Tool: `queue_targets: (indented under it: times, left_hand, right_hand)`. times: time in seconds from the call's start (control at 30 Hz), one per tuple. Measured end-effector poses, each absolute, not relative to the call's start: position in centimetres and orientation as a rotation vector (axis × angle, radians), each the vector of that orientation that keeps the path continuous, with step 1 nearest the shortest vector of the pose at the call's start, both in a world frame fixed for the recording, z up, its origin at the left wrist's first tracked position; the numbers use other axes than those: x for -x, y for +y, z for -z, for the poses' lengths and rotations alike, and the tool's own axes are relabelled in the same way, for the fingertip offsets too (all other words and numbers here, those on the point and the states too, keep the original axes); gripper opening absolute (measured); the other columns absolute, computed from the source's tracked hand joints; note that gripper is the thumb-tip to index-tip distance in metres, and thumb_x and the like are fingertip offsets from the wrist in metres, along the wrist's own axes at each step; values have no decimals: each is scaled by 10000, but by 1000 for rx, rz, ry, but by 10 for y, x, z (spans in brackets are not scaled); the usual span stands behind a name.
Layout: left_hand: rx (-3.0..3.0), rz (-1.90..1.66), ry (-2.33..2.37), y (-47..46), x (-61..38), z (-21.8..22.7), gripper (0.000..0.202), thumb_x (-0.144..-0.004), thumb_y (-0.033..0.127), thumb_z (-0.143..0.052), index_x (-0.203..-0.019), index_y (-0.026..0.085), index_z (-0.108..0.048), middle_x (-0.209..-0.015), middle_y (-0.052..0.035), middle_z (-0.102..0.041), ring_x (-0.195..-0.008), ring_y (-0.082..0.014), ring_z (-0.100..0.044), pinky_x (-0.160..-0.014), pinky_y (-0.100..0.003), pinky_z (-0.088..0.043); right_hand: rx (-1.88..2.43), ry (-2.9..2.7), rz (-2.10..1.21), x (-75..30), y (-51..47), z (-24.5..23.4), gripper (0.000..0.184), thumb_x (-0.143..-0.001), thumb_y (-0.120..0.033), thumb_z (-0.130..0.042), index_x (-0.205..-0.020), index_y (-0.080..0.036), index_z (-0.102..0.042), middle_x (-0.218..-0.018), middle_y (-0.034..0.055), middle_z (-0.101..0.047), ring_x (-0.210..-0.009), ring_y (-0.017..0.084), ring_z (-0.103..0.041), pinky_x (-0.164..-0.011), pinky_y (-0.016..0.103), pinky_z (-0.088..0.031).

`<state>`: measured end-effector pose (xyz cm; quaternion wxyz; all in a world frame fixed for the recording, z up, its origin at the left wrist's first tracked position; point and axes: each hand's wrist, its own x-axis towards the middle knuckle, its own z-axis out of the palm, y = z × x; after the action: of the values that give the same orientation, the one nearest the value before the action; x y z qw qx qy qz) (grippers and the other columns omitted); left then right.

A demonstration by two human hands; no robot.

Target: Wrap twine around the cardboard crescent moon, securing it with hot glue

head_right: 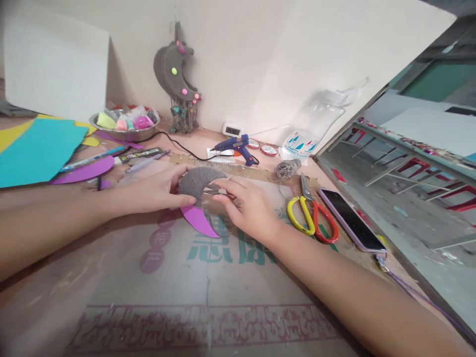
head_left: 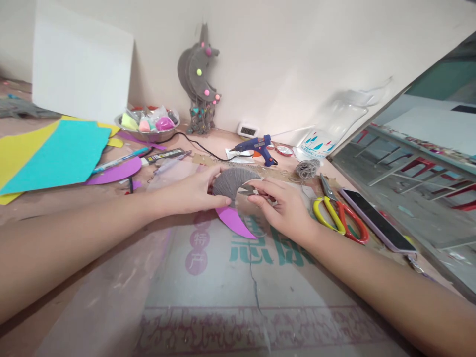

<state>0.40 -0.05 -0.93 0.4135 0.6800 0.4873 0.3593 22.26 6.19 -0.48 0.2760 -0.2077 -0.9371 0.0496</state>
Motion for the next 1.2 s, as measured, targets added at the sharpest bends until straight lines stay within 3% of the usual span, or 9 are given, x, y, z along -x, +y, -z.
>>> queue_targets:
  times: [0.23,0.33,0.77,1.0,1.2]
  left_hand:
    - [-1657,-1045,1290,1,-5,8,415,-683,215,-591,-1084,201,-486,-726,6,-608,-739,-166,-615,-560,-219,-456]
    - [-1603,-1023,1281,1,-4,7,406,-698,211,-578,-1084,207,-450,-690,26,-565,-733,-164,-608,-562,-220,-454]
    - [-1539,-1019,1200,-1,-5,6,452,-715,191,-558,-1133,222,-388,-916,-13,-575,-913,-165,-591,-678,-231,-476]
    - [-1563,-996,1222,1,-4,9,450,-713,217,-562,-1130,225,-393,-894,-14,-583,-790,-152,-605,-599,-222,-469]
    - [-1595,-1013,1175,2,-5,9,449,-697,180,-548,-1126,210,-418,-1010,-35,-595,-932,-170,-596,-709,-244,-482]
  right_hand:
    - [527,-2527,-96,-223,61,5,239,-880,-310,-484,-1047,-181,-596,-759,22,-580,-682,136,-527,-640,259,-404]
    - [509,-2551,-60,-223,63,6,217,-883,-291,-478,-1010,-175,-612,-738,22,-573,-678,137,-523,-638,258,-399]
    - [461,-2613,-8,-221,62,6,238,-892,-308,-459,-996,-167,-619,-774,45,-602,-694,141,-532,-611,255,-388]
    - [480,-2627,-48,-221,63,8,237,-893,-303,-452,-993,-171,-622,-783,45,-605,-709,143,-535,-626,257,-395]
    - [525,-2664,-54,-221,62,8,246,-892,-324,-454,-1001,-185,-625,-798,45,-610,-715,143,-535,-626,252,-388]
